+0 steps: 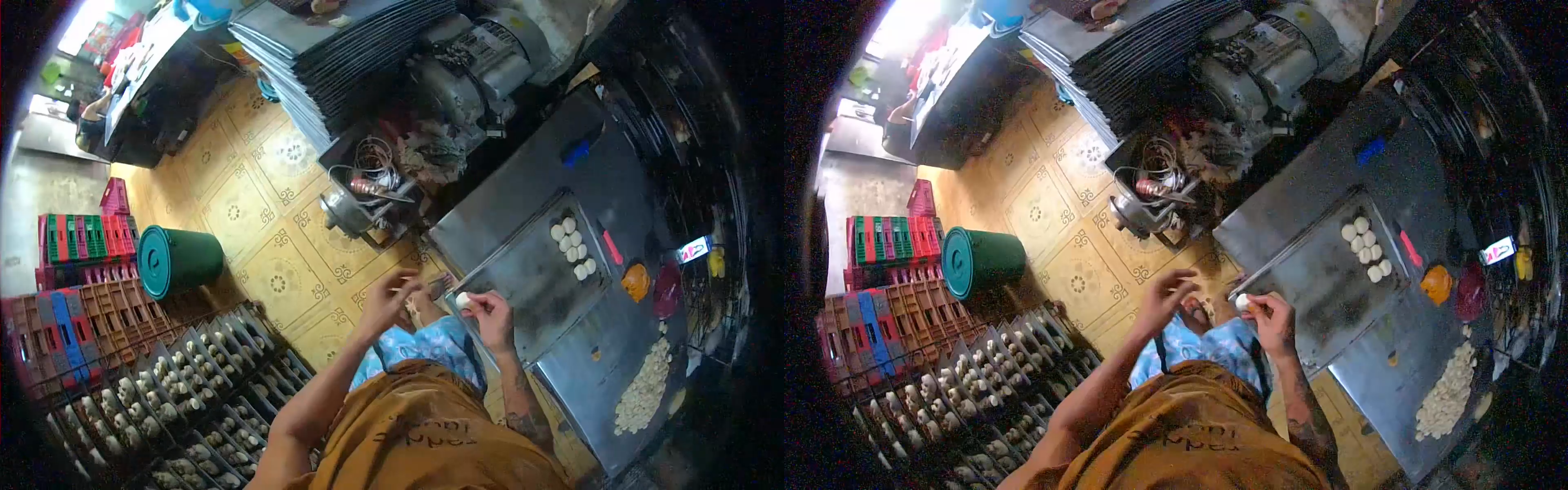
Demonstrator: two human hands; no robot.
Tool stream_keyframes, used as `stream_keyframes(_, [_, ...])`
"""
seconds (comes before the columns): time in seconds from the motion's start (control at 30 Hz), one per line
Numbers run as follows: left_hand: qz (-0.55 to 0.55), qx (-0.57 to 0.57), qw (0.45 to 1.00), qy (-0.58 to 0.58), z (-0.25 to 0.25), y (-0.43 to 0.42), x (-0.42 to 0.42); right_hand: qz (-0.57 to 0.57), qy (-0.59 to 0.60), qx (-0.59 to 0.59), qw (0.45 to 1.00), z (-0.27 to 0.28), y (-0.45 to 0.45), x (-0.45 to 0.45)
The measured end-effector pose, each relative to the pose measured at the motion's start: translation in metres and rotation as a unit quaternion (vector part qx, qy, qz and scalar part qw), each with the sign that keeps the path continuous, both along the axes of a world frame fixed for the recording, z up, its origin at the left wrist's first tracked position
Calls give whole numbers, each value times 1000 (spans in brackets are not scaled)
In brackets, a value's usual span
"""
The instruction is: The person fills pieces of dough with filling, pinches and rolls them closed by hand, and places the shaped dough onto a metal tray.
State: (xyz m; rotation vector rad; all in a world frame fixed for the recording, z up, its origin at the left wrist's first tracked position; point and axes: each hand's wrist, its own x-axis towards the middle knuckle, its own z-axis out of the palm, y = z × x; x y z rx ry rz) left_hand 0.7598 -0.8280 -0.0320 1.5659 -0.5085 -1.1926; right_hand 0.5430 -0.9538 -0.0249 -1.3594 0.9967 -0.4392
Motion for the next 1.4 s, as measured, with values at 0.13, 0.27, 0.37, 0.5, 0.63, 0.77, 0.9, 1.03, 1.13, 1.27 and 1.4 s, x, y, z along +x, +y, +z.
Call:
stream_keyframes(0.13, [78, 96, 978, -170, -7, -9, 78, 32, 20, 1, 999, 6, -20, 21])
stream_keyframes(0.27, [-71, -1, 887, -457, -37, -69, 178, -3, 50, 18, 999, 3, -31, 39])
stream_keyframes(0.37, [-277, -16, 833, -478, -75, -119, 230, -89, 107, 12, 990, 8, -21, 59])
stream_keyframes(0.5, [-462, 27, 709, -532, -100, -156, 251, -217, 117, 1, 969, 14, 15, 87])
stream_keyframes(0.63, [-472, -7, 710, -522, -102, -170, 257, -280, 108, -25, 953, 8, 57, 116])
stream_keyframes(0.77, [-518, 4, 706, -482, -109, -193, 265, -295, 140, -7, 945, 16, 79, 137])
stream_keyframes(0.9, [-422, -37, 850, -312, -46, -187, 307, -316, 122, -22, 941, 8, 83, 125])
stream_keyframes(1.03, [-298, -31, 948, -104, -50, -165, 365, -329, 111, -15, 938, 4, 70, 108])
stream_keyframes(1.13, [-305, 5, 935, -180, -32, -161, 388, -308, 118, -31, 943, 3, 55, 99])
stream_keyframes(1.27, [-294, -13, 947, -127, 37, -163, 375, -309, 82, -56, 946, -1, 46, 88])
stream_keyframes(1.4, [-356, -25, 904, -236, 43, -172, 378, -333, 83, -48, 938, -5, 48, 86])
